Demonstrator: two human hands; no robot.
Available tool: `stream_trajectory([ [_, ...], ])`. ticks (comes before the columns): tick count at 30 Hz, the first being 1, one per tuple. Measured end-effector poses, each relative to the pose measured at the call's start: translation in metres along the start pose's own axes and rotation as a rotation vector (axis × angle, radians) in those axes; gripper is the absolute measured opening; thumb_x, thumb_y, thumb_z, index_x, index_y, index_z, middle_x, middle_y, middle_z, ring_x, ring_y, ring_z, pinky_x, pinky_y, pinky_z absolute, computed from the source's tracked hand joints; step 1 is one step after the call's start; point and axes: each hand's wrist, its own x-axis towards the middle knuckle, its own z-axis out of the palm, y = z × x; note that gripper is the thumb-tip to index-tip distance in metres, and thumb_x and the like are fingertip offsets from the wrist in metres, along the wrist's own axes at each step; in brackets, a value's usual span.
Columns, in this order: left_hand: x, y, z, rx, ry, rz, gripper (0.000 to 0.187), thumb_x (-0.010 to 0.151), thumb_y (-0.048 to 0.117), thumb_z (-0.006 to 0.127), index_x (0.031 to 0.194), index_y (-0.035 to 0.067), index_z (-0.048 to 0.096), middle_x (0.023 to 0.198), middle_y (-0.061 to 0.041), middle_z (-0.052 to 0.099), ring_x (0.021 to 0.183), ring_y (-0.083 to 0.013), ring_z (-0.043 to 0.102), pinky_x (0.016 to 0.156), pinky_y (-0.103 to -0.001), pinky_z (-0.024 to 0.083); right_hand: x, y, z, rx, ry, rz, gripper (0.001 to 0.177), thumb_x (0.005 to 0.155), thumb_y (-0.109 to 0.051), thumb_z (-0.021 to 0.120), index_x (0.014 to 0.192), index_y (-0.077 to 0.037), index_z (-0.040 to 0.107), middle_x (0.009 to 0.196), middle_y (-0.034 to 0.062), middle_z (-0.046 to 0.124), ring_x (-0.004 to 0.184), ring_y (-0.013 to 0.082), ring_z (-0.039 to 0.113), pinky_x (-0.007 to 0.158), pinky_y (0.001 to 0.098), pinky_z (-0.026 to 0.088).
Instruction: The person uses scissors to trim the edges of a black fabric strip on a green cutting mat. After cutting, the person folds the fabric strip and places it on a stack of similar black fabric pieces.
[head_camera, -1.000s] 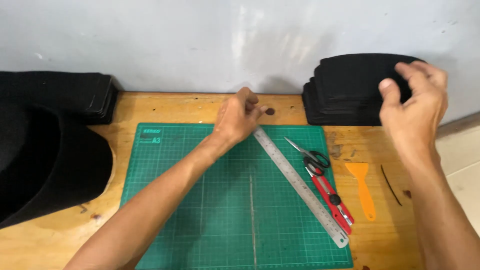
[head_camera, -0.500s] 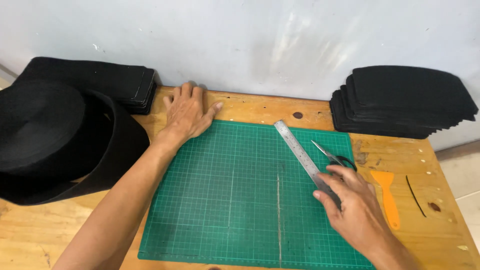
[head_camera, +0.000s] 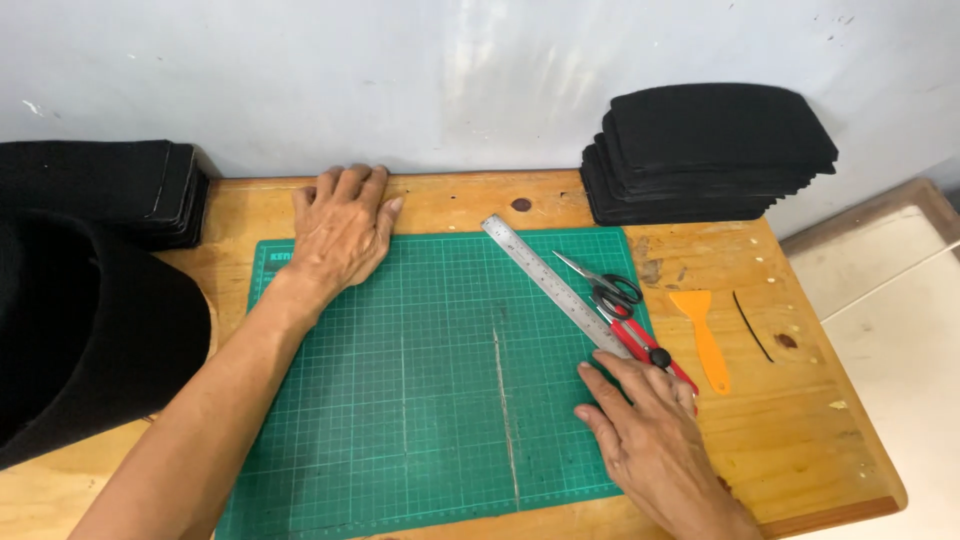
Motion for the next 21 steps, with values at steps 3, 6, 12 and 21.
stream_trajectory([
  [3,-0.002,0.002,-0.010,0.022,0.079,-0.015,0.042,0.107,0.042,0.052,0.132,0.009,0.063,0.124,-0.007,0.065,0.103,-0.0307,0.058,0.071,-0.050,0.044,0.008,0.010,0.005,0.064,0.035,0.007,0.034,0.094,-0.035,0.067,0.124,-0.019,0.071,0.125,-0.0007,0.065,0.097,0.0248,0.060,0.077,0.0435,0.043],
  [6,-0.012,-0.001,-0.023,-0.054,0.020,-0.011,0.037,0.105,0.038,0.053,0.118,0.006,0.065,0.130,-0.012,0.062,0.111,-0.0333,0.057,0.076,-0.054,0.043,0.014,0.027,0.014,-0.044,0.018,0.047,0.040,0.091,-0.033,0.070,0.131,-0.028,0.069,0.125,0.0075,0.060,0.093,0.0294,0.058,0.071,0.0475,0.046],
  [12,-0.045,-0.011,-0.037,-0.014,0.041,0.048,0.028,0.101,0.032,0.055,0.098,0.006,0.067,0.112,-0.013,0.064,0.107,-0.0335,0.056,0.094,-0.051,0.041,0.004,0.070,0.052,-0.265,0.063,0.218,0.023,0.099,-0.044,0.062,0.118,-0.045,0.074,0.120,-0.0023,0.064,0.103,0.0313,0.064,0.087,0.0484,0.054],
  [21,-0.069,-0.014,-0.113,0.352,0.148,-0.004,0.036,0.082,0.002,0.062,0.118,-0.003,0.063,0.107,-0.015,0.057,0.089,-0.0285,0.053,0.069,-0.039,0.042,-0.022,0.133,0.094,-0.309,0.307,0.161,0.025,0.110,-0.029,0.080,0.134,-0.027,0.089,0.116,0.0021,0.078,0.076,0.0210,0.062,0.070,0.0333,0.050],
])
